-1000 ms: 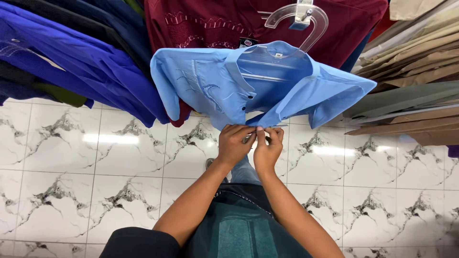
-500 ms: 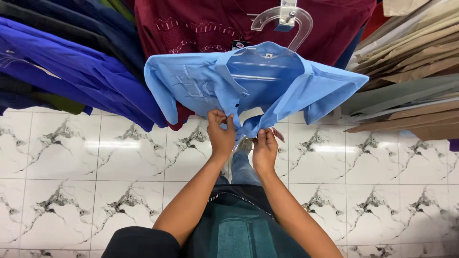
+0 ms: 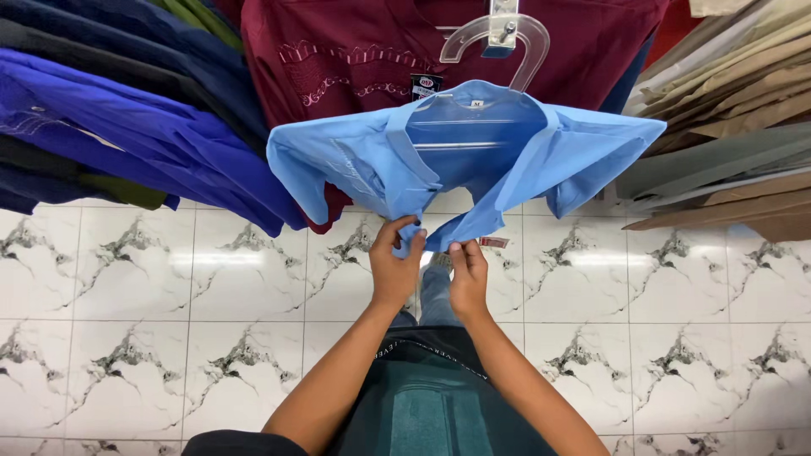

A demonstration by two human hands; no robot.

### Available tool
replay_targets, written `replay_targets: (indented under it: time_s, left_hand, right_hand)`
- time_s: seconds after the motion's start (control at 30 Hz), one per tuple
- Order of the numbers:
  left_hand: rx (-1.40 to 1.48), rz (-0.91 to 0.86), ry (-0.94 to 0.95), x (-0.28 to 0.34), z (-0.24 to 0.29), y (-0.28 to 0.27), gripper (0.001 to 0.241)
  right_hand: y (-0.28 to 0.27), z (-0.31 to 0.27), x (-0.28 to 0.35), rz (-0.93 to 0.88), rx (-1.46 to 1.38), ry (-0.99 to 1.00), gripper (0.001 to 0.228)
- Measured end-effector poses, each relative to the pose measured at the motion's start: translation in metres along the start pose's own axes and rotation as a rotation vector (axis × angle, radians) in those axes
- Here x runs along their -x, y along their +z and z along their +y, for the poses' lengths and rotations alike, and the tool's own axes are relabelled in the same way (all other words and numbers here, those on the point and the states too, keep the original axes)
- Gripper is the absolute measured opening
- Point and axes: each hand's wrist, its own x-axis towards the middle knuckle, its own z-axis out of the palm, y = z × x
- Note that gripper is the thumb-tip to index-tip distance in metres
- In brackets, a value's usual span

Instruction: The person buttons a maroon shirt and a light blue shirt by hand and then places both shirts onto a clothing rack.

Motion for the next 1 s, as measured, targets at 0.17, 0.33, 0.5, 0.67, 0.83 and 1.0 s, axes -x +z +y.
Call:
replay_targets:
  time_s: [0.17,0.33,0.5,0.67,0.83,1.0]
  left_hand:
    - [0.039,0.072,-0.126,0.000,-0.024,0.007,0.015]
    - [0.051,0.052,-0.122,0.001,-0.011,0.004,0.005]
    - [-0.093,0.142,0.115,0.009,0.003,-0.001,0.007]
    - [-0.087,0.112,0.255,0.010,0.017,-0.007,0.011]
    - [0.027,-0.015,0.238,0.009,0.017,-0.009,0.011]
    - [0.085,-0.068,0.216,0.012,0.017,-0.009,0.013]
  right_hand:
    - [0.015,-0.035,0.003,-0.032,0.003,-0.059,0.013]
    - [0.024,-0.062,0.002,0.036,0.012,-0.068,0.002]
    - [0.017,-0.049,-0.001,0.098,0.058,-0.061,0.004]
    - [0.027,-0.079,0.002,0.038,0.010,-0.172,0.009]
    - [0.032,-0.093,0.002,-0.007,0.093,-0.269,0.009]
    - [0.038,-0.109,0.010,-0.021,0.209,-0.335,0.006]
